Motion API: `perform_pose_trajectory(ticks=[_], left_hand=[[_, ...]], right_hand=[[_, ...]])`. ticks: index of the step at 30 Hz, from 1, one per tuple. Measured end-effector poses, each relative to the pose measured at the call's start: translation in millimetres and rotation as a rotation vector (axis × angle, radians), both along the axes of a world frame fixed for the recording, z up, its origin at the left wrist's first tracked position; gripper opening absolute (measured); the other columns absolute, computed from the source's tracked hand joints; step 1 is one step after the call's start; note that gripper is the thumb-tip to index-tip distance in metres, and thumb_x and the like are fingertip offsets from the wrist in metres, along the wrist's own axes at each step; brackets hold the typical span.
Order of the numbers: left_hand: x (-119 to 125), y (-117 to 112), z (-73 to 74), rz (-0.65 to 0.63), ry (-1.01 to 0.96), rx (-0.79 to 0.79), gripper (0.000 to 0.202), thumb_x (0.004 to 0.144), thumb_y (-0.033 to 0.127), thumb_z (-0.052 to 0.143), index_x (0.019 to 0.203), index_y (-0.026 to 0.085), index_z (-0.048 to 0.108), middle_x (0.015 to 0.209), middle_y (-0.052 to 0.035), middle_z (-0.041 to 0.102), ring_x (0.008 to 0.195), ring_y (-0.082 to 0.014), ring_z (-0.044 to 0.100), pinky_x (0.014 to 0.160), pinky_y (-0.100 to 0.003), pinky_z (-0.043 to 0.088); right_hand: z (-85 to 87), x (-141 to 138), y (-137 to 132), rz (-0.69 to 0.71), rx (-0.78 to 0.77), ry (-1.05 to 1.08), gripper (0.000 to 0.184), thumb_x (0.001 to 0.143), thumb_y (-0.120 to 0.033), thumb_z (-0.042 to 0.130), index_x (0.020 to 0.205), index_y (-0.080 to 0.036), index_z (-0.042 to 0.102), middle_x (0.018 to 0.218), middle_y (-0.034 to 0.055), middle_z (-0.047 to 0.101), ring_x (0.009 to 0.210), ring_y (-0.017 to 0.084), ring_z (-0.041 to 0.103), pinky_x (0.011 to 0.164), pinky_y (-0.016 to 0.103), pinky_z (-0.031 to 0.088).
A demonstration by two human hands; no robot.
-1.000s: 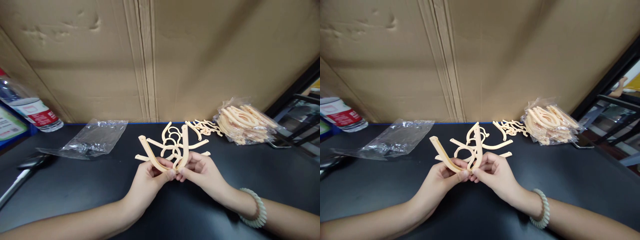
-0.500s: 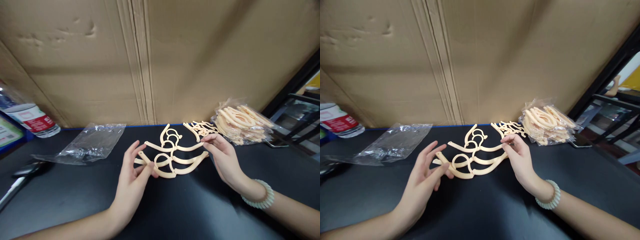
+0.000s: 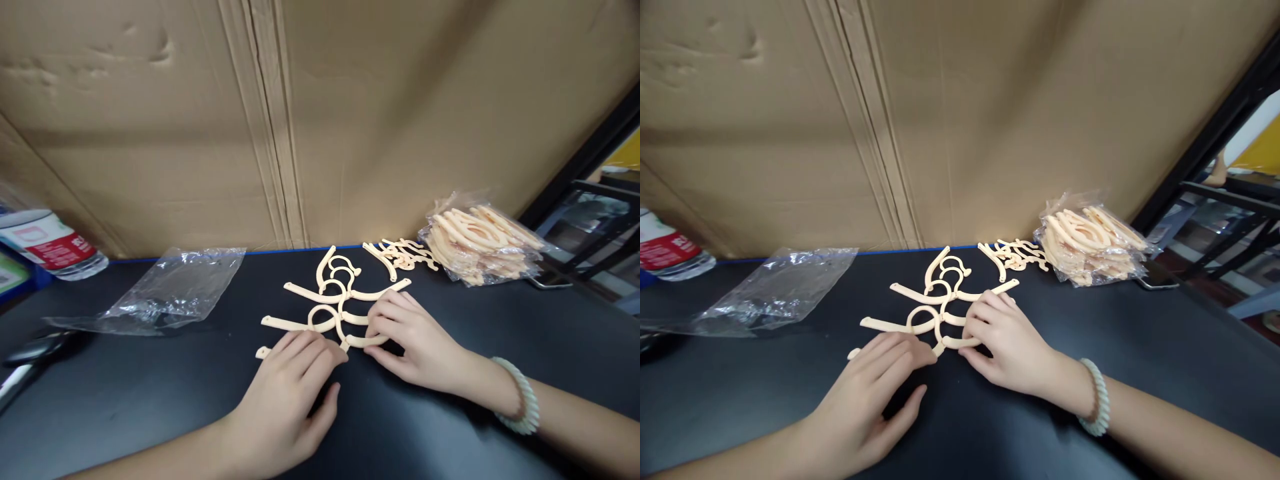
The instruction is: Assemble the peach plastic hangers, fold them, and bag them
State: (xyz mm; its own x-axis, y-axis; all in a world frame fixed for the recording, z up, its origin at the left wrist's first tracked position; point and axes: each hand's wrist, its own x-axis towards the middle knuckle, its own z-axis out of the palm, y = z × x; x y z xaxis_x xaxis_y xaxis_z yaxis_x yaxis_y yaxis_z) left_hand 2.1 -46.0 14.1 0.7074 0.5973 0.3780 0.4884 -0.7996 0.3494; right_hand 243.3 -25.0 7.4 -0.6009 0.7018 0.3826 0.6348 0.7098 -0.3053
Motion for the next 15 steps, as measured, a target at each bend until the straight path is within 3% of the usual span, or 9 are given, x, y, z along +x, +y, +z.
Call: perform_pose_trajectory(ticks=[4,9,15], left_hand=[[-1,2,-2.9,0.032,0.102,0.037,0.03,0.083,0.011,0.052,0.111,0.019,0.06,0.118,-0.0094,0.068,0.113,-0.0308,0.057,0.103,-0.052,0.038],[-3,4,-5.1,0.058,0.204,-0.009,0.04,0.087,0.019,0.051,0.127,0.021,0.057,0.144,-0.0098,0.052,0.134,-0.0354,0.042,0.112,-0.059,0.028],[-3,7,-8.9,0.064,0.293,-0.035,0.05,0.093,0.028,0.048,0.143,0.026,0.043,0.155,-0.0066,0.037,0.144,-0.0345,0.028,0.113,-0.063,0.025]], right_hand=[[-3.7,2,3,-0.045,0.009,0.043,0.006,0.084,-0.019,0.06,0.079,-0.019,0.057,0.114,0.0116,0.057,0.106,0.026,0.053,0.087,0.042,0.043],[-3.9,6,9,-0.157,-0.013,0.014,0.005,0.083,-0.014,0.058,0.084,-0.019,0.057,0.112,0.0108,0.06,0.104,0.026,0.055,0.088,0.044,0.043],[-4.4,11,16,-0.245,0.025,0.024,0.009,0.079,-0.013,0.059,0.083,-0.02,0.056,0.111,0.0088,0.061,0.107,0.026,0.054,0.089,0.045,0.042]])
